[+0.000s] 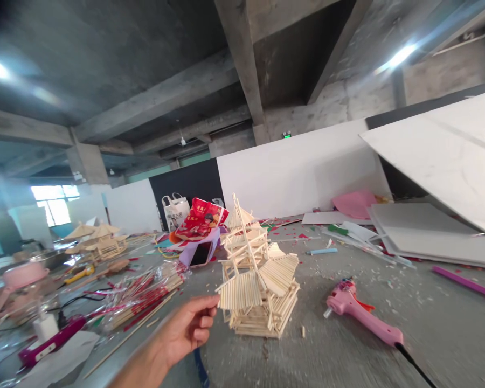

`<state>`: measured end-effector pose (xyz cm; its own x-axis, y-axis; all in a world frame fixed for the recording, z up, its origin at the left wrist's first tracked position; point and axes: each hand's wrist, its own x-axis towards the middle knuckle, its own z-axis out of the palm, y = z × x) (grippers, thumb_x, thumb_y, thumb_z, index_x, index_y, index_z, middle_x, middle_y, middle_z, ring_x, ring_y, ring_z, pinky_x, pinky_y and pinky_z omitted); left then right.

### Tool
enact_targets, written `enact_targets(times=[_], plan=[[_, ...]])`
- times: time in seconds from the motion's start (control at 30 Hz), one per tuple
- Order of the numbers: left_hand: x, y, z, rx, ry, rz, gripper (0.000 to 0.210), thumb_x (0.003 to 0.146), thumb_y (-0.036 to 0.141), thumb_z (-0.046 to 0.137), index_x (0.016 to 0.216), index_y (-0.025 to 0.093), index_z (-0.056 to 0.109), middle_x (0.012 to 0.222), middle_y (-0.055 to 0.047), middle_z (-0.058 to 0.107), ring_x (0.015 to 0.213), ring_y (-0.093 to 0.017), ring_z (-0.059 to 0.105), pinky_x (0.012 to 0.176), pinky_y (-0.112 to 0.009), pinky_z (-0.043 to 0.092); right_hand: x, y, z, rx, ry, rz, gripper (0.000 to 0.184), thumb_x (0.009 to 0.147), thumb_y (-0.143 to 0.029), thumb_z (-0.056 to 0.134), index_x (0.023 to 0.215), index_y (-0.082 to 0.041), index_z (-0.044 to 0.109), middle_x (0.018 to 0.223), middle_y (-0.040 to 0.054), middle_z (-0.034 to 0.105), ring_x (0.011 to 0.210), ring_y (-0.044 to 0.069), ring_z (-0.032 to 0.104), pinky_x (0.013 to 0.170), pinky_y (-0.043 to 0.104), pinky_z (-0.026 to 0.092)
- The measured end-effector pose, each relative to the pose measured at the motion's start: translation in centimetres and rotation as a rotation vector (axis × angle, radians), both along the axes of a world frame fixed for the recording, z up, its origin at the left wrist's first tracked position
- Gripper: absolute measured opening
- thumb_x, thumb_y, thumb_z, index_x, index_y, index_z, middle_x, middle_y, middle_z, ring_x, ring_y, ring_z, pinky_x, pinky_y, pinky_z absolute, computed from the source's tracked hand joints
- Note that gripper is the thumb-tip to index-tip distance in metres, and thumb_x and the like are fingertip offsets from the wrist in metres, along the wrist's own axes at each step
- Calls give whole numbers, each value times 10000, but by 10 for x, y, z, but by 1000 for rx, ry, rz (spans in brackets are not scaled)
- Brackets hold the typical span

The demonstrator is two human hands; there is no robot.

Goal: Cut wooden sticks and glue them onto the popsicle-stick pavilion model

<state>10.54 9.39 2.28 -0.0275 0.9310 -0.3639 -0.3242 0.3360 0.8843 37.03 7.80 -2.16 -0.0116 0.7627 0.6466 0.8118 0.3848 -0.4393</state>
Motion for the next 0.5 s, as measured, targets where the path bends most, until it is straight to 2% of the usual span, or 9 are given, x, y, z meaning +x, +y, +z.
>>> enact_targets(times=[0.07,0.17,0.33,0.5], plan=[[1,0,0,-1,-6,3,173,635,188,682,644,117,524,544,43,519,364,14,380,314,-95,205,4,23,8,27,23,-21,425,910,-403,356,631,-157,560,586,-30,536,604,103,558,560,215,471],[1,0,-1,-3,-10,4,169,642,187,673,645,119,518,536,47,512,365,12,379,315,-95,200,8,37,9,47,41,-33,456,912,-419,342,596,-158,543,530,-37,507,560,96,543,540,213,463],[0,0,-1,-11,-12,3,174,645,189,667,631,115,510,534,44,512,369,12,384,315,-94,197,9,37,2,62,46,-35,461,913,-426,327,617,-151,550,572,-31,523,559,85,524,514,193,438],[0,1,0,-9,-12,-8,175,638,183,672,643,119,509,533,46,509,371,10,382,320,-96,195,14,33,5,72,40,-36,416,910,-415,355,657,-151,554,613,-28,538,600,98,543,549,213,467]])
